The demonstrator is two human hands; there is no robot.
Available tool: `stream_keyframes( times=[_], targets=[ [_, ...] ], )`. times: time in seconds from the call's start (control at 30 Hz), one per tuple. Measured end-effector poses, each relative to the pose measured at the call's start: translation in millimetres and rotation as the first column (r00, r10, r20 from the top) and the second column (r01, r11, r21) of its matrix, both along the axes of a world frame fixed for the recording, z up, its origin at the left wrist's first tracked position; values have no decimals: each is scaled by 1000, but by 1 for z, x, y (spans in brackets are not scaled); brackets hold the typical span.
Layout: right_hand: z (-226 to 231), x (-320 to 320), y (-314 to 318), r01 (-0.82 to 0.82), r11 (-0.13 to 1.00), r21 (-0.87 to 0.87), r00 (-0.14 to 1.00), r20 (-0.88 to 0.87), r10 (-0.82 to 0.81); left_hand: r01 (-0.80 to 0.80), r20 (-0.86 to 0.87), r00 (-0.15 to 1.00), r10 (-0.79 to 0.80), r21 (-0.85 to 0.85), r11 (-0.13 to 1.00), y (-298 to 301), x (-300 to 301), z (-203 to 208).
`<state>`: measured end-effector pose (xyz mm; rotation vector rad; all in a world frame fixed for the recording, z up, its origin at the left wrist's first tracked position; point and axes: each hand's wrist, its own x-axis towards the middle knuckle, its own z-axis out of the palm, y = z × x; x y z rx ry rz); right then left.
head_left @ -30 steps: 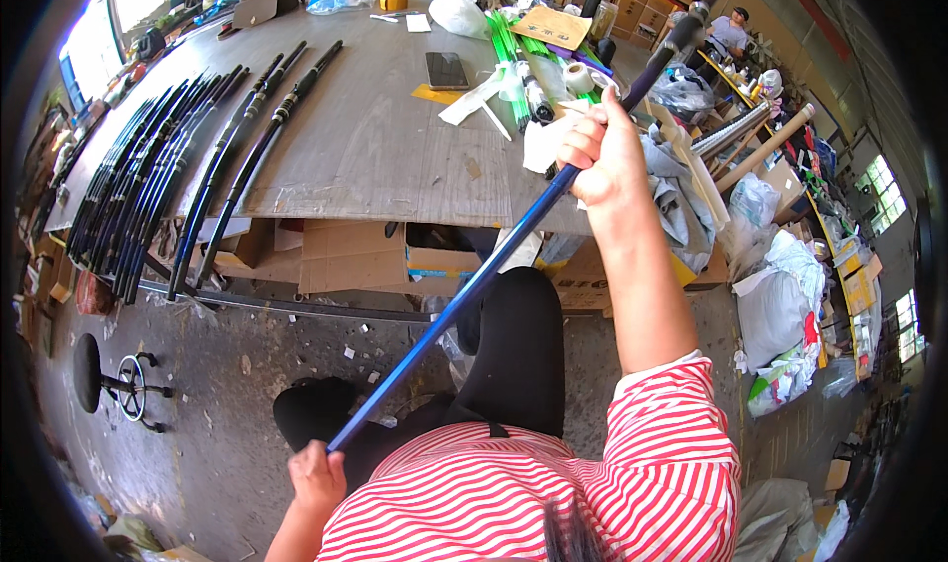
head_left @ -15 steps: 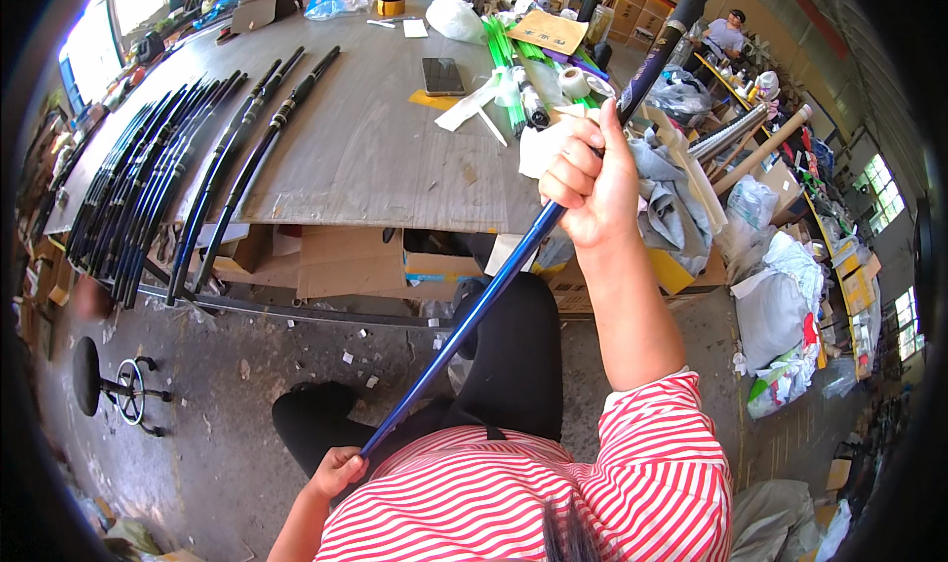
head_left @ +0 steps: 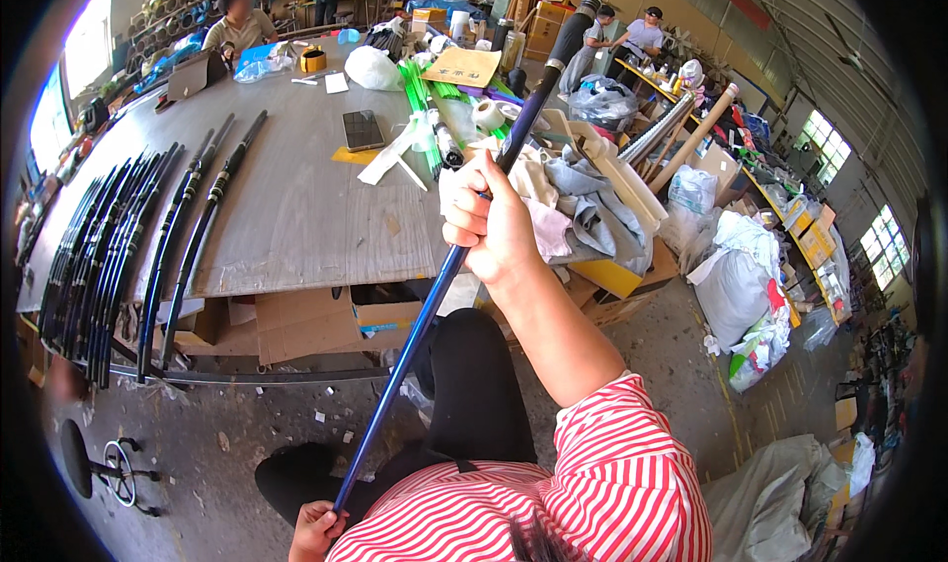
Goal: The person picks up a fishing rod from a table, uses a pen to mark the surface, slides components onto the rod, and then places the rod back onto a row with others.
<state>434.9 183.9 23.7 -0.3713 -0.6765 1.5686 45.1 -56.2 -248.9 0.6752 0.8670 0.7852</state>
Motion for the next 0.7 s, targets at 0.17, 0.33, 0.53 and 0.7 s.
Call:
stream_keyframes(
  times=[0.17, 0.33, 0.53, 0.7],
  targets=[
    [0, -1, -1, 12, 1000, 3, 1000, 11, -12, -95, -75, 993, 94, -5, 995, -3, 5, -3],
    [-2, 1, 0, 21, 1000, -4, 1000, -1, -21, -53, -102, 993, 56, 29, 998, -1, 2, 4],
    [-3, 0, 0, 32, 999, -20, 999, -6, -32, -50, -129, 990, 54, 35, 998, -1, 7, 31],
    [-6, 1, 3, 34, 999, -35, 999, -16, -35, -170, -349, 919, 183, 68, 983, -11, 17, 68]
  ],
)
